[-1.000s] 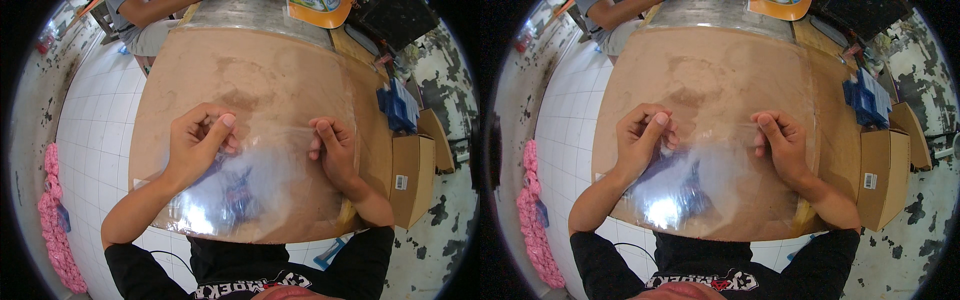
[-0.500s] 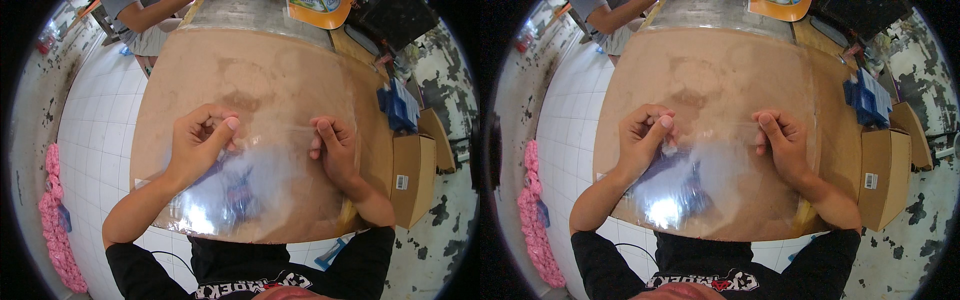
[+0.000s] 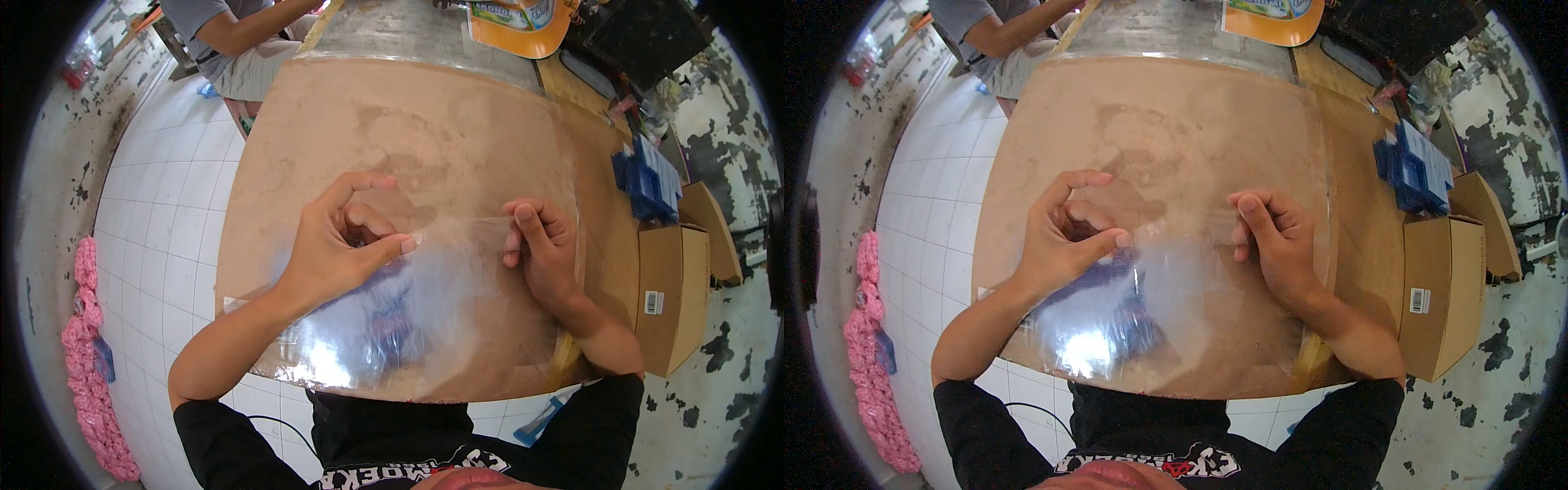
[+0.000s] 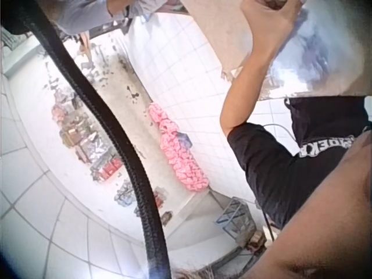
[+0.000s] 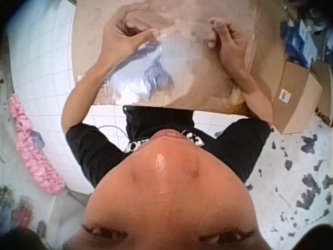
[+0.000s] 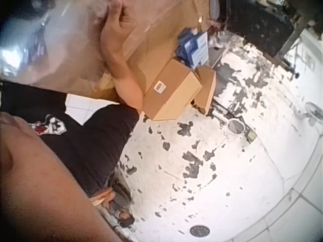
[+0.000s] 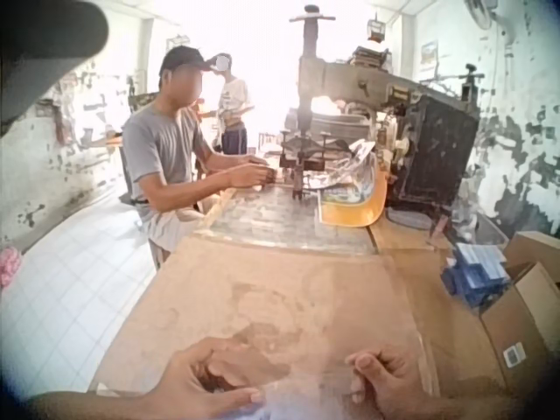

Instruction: The person separates and handles thin clear plastic sheets on a workspace, folding one sheet and placing it aside.

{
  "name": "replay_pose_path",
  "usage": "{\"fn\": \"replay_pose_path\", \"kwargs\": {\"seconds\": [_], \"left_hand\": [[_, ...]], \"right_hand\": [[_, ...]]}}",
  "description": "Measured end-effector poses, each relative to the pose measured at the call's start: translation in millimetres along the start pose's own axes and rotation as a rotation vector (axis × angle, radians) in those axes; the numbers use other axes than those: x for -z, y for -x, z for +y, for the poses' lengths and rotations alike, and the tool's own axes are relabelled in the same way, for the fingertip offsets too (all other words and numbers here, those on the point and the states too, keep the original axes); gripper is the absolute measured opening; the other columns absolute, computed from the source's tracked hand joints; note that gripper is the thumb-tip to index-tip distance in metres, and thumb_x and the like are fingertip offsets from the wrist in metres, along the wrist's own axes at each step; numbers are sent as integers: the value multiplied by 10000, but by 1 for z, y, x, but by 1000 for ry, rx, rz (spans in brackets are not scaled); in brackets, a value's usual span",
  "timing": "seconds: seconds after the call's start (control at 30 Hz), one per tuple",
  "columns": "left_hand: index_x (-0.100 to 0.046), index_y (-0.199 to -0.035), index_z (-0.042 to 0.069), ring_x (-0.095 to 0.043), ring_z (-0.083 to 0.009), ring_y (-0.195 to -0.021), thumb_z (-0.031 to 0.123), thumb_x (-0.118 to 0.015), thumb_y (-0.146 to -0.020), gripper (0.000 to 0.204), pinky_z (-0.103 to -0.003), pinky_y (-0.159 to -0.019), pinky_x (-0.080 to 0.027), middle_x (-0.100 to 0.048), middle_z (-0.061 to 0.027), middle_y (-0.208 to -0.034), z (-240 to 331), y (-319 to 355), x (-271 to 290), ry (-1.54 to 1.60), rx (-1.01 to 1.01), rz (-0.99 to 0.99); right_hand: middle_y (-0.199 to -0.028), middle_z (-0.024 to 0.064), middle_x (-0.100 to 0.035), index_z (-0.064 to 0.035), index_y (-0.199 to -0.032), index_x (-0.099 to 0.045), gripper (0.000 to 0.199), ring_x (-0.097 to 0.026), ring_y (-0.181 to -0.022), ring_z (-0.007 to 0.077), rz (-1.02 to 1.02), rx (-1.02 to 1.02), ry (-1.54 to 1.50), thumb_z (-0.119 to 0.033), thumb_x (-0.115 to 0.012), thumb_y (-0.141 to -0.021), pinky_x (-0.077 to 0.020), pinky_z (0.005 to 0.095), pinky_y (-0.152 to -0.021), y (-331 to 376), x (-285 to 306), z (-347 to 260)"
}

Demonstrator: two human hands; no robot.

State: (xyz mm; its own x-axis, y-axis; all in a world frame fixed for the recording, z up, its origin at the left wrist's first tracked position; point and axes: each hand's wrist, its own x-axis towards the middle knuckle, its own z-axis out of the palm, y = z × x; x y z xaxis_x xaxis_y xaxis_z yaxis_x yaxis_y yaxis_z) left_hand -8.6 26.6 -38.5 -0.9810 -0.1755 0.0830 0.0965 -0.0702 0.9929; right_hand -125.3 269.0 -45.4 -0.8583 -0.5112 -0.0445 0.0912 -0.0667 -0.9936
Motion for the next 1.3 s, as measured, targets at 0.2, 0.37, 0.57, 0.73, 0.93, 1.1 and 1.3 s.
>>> {"fn": "replay_pose_path", "kwargs": {"seconds": [0.2, 0.37, 0.57, 0.73, 0.93, 1.1, 1.3], "left_hand": [[-470, -1240, 14, -602, -90, -610, -35, -720, -809, 501, -214, -554, -468, -642, -34, -701, 1, 0, 1, -41, -17, 8], [-466, -1210, 31, -574, -99, -623, 43, -627, -903, 347, -218, -547, -461, -587, -35, -774, -7, -1, 4, 91, -111, 106], [-462, -1205, 46, -553, -106, -620, 53, -586, -936, 296, -233, -547, -464, -556, -43, -838, -8, -4, 4, 144, -132, 211], [-500, -1153, 23, -542, -94, -605, 135, -552, -975, 217, -221, -538, -442, -560, -31, -770, -11, -4, 10, 269, -87, 130], [-569, -1040, 0, -515, -69, -582, 191, -527, -994, 201, -201, -524, -423, -555, -13, -707, -7, 1, 4, 165, -67, 48], [-599, -935, -12, -509, -46, -573, 178, -575, -972, 195, -201, -516, -426, -555, -3, -689, 0, 2, 0, 17, -54, 60], [-616, -828, -2, -516, -42, -552, 217, -582, -971, 264, -199, -506, -420, -566, 1, -647, 30, 5, -1, -26, 3, 73]], "right_hand": [[-666, -3, -570, -34, -979, -644, 257, -508, -513, 70, 16, -12, 2, -283, -581, -974, -419, 205, -479, 0, -1, -1], [-649, 2, -555, -34, -979, -636, 268, -510, -500, 83, 73, -41, -66, -295, -572, -977, -430, 218, -477, -2, 1, -1], [-643, 8, -556, -19, -982, -629, 279, -508, -481, 92, 99, -36, -161, -292, -576, -974, -441, 233, -460, -6, 4, 1], [-642, 13, -557, -15, -981, -627, 266, -500, -467, 93, 97, -24, -182, -277, -584, -970, -439, 232, -451, -6, 5, 3], [-657, 11, -558, -23, -964, -635, 236, -504, -485, 89, 41, 12, -125, -252, -583, -972, -442, 231, -452, -4, 6, 4], [-710, 14, -585, -32, -949, -646, 246, -531, -558, 82, -11, 21, -53, -261, -563, -982, -462, 241, -485, -2, 1, 2], [-745, 21, -610, -30, -948, -651, 269, -556, -629, 85, -11, -52, -140, -280, -556, -980, -489, 259, -542, 4, 3, -12]]}}
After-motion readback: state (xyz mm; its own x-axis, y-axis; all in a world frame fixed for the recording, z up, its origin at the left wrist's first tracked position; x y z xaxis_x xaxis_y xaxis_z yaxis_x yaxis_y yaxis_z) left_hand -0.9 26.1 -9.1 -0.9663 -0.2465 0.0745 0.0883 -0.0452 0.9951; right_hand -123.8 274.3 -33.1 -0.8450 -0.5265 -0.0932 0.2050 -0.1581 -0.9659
